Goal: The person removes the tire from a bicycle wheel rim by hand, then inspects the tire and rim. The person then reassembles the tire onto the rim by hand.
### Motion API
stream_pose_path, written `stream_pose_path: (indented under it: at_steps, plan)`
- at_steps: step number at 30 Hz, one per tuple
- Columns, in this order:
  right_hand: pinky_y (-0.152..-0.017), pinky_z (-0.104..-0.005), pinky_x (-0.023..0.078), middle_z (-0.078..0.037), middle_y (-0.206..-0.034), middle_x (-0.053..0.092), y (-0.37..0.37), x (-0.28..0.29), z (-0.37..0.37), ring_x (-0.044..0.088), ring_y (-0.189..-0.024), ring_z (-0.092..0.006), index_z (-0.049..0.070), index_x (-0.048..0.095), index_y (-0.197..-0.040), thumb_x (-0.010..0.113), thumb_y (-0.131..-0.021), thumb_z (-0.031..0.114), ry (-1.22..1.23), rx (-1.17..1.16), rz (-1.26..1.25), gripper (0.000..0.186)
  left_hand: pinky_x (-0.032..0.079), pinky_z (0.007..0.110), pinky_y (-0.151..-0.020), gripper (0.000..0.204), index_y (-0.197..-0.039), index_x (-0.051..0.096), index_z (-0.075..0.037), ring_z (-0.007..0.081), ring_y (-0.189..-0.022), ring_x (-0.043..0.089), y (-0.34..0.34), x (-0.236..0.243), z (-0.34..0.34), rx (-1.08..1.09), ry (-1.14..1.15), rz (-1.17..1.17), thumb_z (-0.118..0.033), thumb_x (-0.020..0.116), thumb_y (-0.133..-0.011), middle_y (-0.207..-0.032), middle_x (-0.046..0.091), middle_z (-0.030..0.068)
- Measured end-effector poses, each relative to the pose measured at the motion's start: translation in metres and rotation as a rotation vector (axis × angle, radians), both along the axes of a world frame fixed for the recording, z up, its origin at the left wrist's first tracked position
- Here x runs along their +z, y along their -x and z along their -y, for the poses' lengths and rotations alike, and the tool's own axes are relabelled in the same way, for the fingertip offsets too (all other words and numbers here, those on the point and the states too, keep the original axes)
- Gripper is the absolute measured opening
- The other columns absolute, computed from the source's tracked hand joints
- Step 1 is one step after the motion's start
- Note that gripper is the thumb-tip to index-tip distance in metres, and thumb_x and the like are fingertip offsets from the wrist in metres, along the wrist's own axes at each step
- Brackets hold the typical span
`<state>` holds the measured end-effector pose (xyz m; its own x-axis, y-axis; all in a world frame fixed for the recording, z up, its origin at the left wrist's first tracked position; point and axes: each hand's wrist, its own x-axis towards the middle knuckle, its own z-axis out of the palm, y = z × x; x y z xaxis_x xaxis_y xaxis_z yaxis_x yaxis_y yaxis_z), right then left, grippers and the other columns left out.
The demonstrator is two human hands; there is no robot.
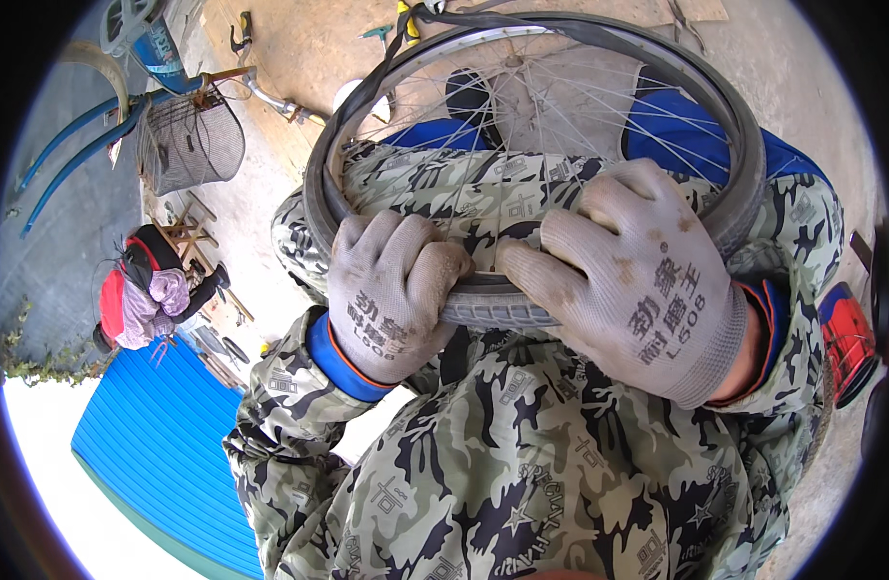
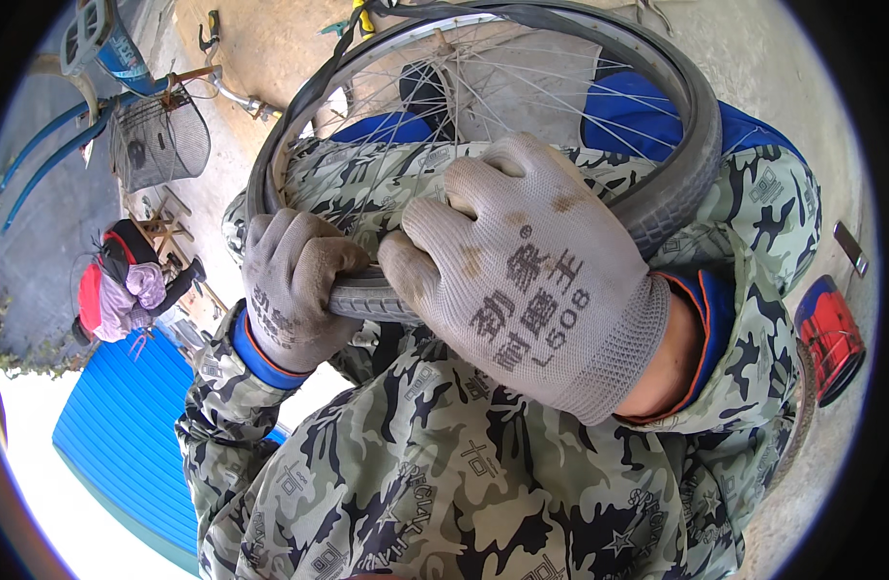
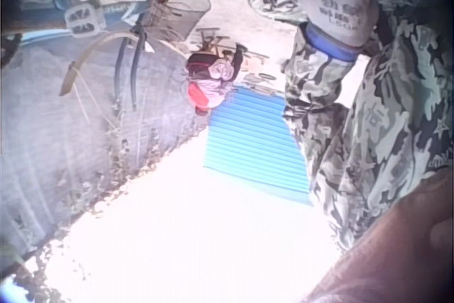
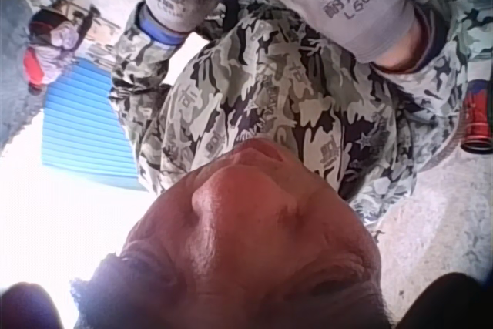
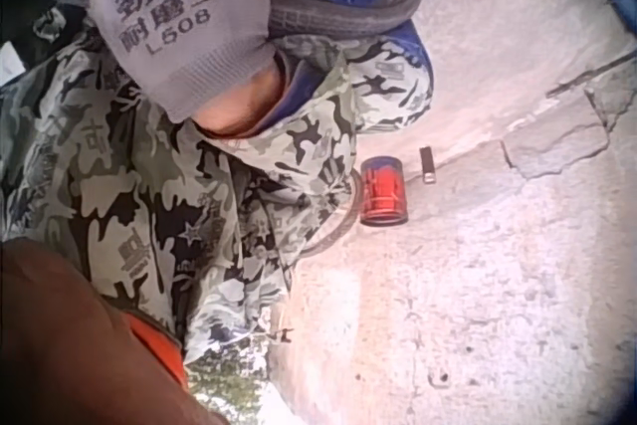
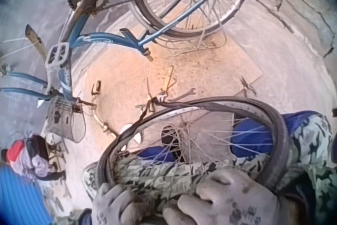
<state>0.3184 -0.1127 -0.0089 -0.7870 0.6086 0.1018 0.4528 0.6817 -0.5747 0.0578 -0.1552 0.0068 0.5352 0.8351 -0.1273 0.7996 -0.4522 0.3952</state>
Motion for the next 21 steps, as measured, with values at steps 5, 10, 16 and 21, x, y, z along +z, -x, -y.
stream_pose_path:
  at_steps: [5,10,16,21]
  plan:
    - [-0.098,-0.0488,0.050,-0.002,-0.102,0.062,-0.005,-0.006,0.000,0.061,-0.101,-0.0265,0.013,0.072,-0.109,0.091,-0.071,0.024,0.080,-0.014,-0.019,0.044,0.048,0.046,-0.082,0.044,-0.100,0.068,-0.015,0.0299,-0.092,0.067,-0.007,0.009,-0.013,-0.042,0.228,-0.099,-0.021,0.091,-0.063,-0.097,0.066,0.0041]
    - [-0.102,-0.0507,0.050,-0.005,-0.106,0.068,-0.008,-0.004,0.000,0.064,-0.104,-0.0281,0.011,0.068,-0.108,0.094,-0.069,0.023,0.165,0.006,0.066,0.048,0.049,0.044,-0.074,0.044,-0.090,0.067,-0.013,0.0324,-0.077,0.067,-0.012,0.014,-0.017,-0.031,0.282,-0.081,-0.019,0.093,-0.056,-0.084,0.065,0.0045]
    - [-0.105,-0.0507,0.050,-0.005,-0.108,0.072,-0.015,-0.003,0.000,0.066,-0.107,-0.0277,0.010,0.067,-0.109,0.095,-0.066,0.021,0.217,0.029,0.069,0.053,0.058,0.044,-0.090,0.061,-0.118,0.068,-0.010,0.0328,-0.100,0.077,0.008,0.020,-0.003,0.117,0.392,0.304,-0.012,0.103,-0.067,-0.110,0.077,0.0144]
    - [-0.102,-0.0502,0.050,-0.006,-0.108,0.072,-0.015,-0.005,0.000,0.066,-0.105,-0.0279,0.010,0.067,-0.111,0.096,-0.064,0.023,0.148,0.029,0.019,0.056,0.056,0.049,-0.099,0.068,-0.126,0.070,-0.008,0.0346,-0.113,0.073,0.039,0.018,-0.009,0.047,0.472,0.498,-0.021,0.106,-0.070,-0.117,0.076,0.0140]
